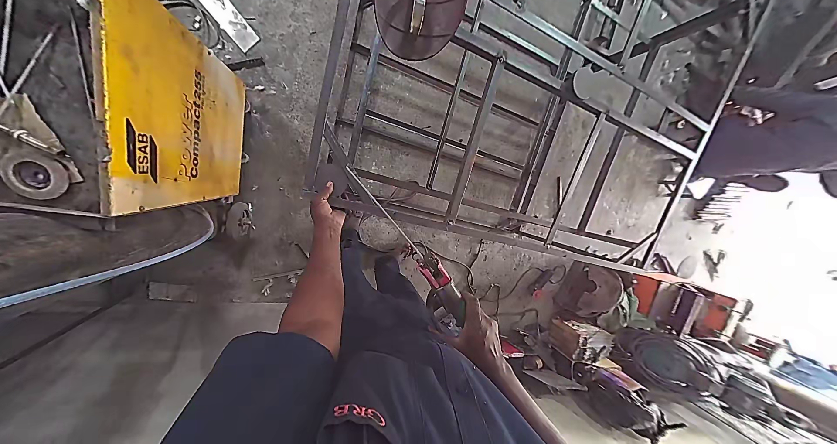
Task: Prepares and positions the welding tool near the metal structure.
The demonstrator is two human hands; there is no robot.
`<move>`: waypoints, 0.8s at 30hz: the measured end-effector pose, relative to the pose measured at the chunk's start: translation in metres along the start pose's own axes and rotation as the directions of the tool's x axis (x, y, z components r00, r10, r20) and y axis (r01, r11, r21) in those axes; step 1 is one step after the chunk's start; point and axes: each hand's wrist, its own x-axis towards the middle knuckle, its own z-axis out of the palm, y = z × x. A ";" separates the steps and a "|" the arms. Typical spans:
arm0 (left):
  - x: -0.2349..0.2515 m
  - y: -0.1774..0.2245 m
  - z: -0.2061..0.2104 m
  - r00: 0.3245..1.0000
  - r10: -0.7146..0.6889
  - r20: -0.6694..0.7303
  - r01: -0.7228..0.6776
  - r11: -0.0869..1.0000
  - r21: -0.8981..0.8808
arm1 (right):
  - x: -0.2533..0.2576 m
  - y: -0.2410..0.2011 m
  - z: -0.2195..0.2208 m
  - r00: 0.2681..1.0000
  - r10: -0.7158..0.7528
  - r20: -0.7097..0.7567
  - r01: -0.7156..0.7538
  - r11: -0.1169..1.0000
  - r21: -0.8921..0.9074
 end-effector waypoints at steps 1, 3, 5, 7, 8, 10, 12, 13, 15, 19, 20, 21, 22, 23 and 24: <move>0.001 0.000 -0.001 1.000 0.003 0.000 -0.003 1.000 0.005 | 0.000 0.000 0.000 1.000 0.002 0.002 -0.002 1.000 -0.004; 0.001 0.000 -0.001 1.000 0.003 0.001 -0.003 1.000 0.013 | 0.000 -0.001 -0.001 1.000 0.009 0.005 -0.009 1.000 -0.008; 0.002 0.000 -0.002 1.000 0.002 -0.001 -0.002 1.000 0.012 | 0.001 -0.001 -0.001 1.000 0.012 0.002 -0.012 1.000 -0.011; 0.002 0.000 -0.002 1.000 0.008 -0.012 -0.008 1.000 0.005 | 0.001 -0.003 -0.001 1.000 0.014 -0.001 -0.014 1.000 0.000; 0.001 0.000 -0.002 1.000 0.010 -0.013 -0.010 1.000 -0.001 | 0.001 -0.004 -0.002 1.000 0.009 -0.007 -0.009 1.000 0.002; 0.001 -0.001 -0.002 1.000 0.010 -0.009 -0.010 1.000 -0.004 | 0.001 -0.004 -0.002 1.000 -0.001 -0.010 0.001 1.000 0.006; 0.002 -0.001 -0.003 1.000 0.015 -0.001 -0.015 1.000 0.000 | 0.002 -0.003 -0.002 1.000 -0.004 -0.006 0.004 1.000 0.003; 0.002 -0.001 -0.003 1.000 0.018 0.002 -0.018 1.000 0.000 | 0.002 -0.003 -0.002 1.000 -0.003 -0.001 0.003 1.000 -0.001; 0.000 -0.001 -0.002 1.000 0.020 0.008 -0.019 1.000 -0.010 | 0.002 -0.002 -0.002 1.000 -0.006 0.005 0.006 1.000 -0.006; 0.000 -0.001 -0.002 1.000 0.013 -0.001 -0.013 1.000 -0.012 | 0.002 -0.001 0.000 1.000 -0.027 -0.006 0.027 1.000 -0.004; 0.000 -0.001 -0.001 1.000 0.011 -0.007 -0.011 1.000 -0.013 | 0.003 -0.001 0.000 0.999 -0.032 -0.010 0.031 0.999 -0.007; 0.000 0.000 -0.001 1.000 0.011 -0.008 -0.012 1.000 -0.016 | 0.003 -0.002 0.000 1.000 -0.029 -0.005 0.029 1.000 -0.010; 0.000 0.000 -0.002 1.000 0.011 -0.008 -0.012 1.000 -0.015 | 0.003 -0.003 -0.001 1.000 -0.024 -0.002 0.024 1.000 -0.014; 0.001 0.000 -0.002 1.000 0.012 -0.009 -0.012 1.000 -0.012 | 0.004 -0.003 -0.001 1.000 -0.022 0.001 0.022 1.000 -0.016; 0.001 0.000 -0.002 1.000 0.014 -0.007 -0.014 1.000 -0.010 | 0.005 -0.003 -0.001 1.000 -0.026 0.001 0.026 1.000 -0.018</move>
